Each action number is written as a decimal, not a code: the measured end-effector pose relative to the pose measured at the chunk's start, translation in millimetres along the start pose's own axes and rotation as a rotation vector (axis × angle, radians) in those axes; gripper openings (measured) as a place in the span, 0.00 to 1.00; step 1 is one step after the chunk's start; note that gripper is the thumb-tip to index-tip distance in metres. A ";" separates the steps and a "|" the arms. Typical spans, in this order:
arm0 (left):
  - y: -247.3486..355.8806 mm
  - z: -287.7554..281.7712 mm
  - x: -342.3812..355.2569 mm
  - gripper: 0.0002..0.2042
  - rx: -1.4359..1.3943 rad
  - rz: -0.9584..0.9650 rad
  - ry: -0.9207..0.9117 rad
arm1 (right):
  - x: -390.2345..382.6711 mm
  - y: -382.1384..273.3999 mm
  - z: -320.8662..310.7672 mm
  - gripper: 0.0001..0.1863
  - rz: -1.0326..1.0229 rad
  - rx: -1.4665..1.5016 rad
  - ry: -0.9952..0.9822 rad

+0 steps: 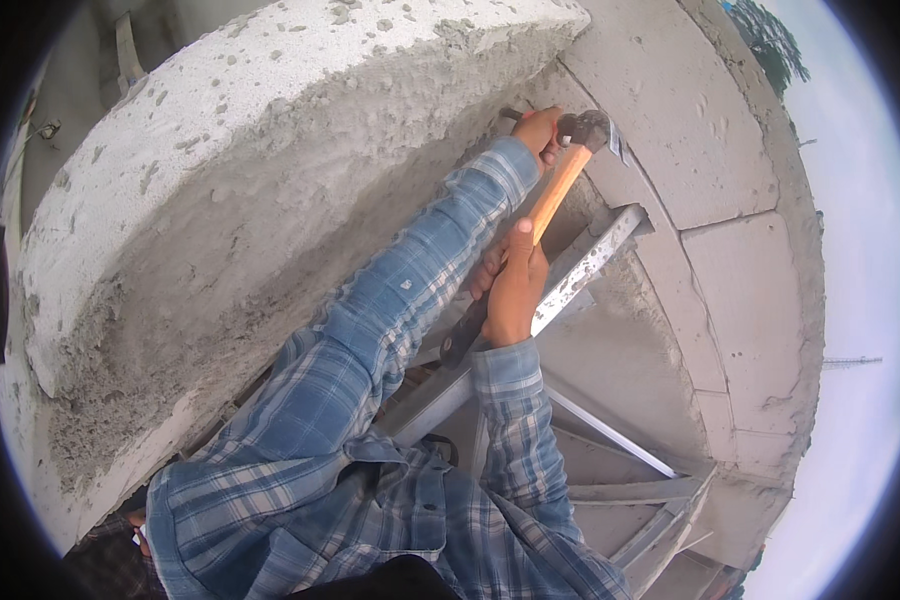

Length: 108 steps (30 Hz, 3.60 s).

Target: The person uses a hammer and nail to secure metal frame pieces to a concrete wall. They position the metal pieces, hammer nails into the wall, and adjust the frame components to fit the structure.

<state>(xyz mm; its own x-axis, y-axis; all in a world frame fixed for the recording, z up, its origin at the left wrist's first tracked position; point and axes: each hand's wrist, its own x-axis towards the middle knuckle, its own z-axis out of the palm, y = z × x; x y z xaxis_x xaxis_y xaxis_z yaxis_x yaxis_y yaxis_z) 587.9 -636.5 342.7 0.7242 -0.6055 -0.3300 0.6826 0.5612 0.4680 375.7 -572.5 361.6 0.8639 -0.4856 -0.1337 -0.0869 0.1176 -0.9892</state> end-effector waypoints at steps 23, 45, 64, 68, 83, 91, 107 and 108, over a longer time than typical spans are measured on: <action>13.9 13.2 23.7 0.18 -0.107 -0.027 0.086 | 14.1 -9.7 -3.2 0.26 -0.111 -0.010 0.141; -58.0 -7.5 -15.8 0.11 0.059 0.049 0.004 | -16.5 -43.0 -40.9 0.23 -0.109 0.041 0.089; -42.2 24.4 22.3 0.12 -0.706 0.214 -0.102 | 9.8 -40.6 -33.4 0.25 0.079 0.018 0.000; -31.9 25.3 27.1 0.13 -0.707 0.239 -0.080 | -10.7 -78.5 -27.0 0.26 -0.252 0.160 0.053; -28.2 25.5 36.3 0.13 -0.705 0.174 -0.041 | 13.6 -62.0 -31.9 0.27 -0.475 0.068 0.162; -42.4 12.0 8.6 0.12 -0.589 0.177 -0.092 | -1.2 -54.3 -48.5 0.26 -0.010 0.035 0.007; -18.6 36.8 4.1 0.10 -0.752 0.178 -0.217 | 4.6 -33.7 -18.6 0.27 -0.154 -0.029 0.049; -22.3 34.3 3.7 0.10 -0.749 0.159 -0.217 | 5.6 -40.2 -16.4 0.27 -0.006 0.009 0.021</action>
<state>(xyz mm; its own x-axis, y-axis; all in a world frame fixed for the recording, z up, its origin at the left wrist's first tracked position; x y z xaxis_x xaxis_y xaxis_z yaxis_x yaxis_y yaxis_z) 572.0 -670.6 359.2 0.8359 -0.5393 -0.1021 0.5128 0.8337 -0.2050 375.8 -594.2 399.7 0.8536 -0.5047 -0.1291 -0.0771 0.1228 -0.9894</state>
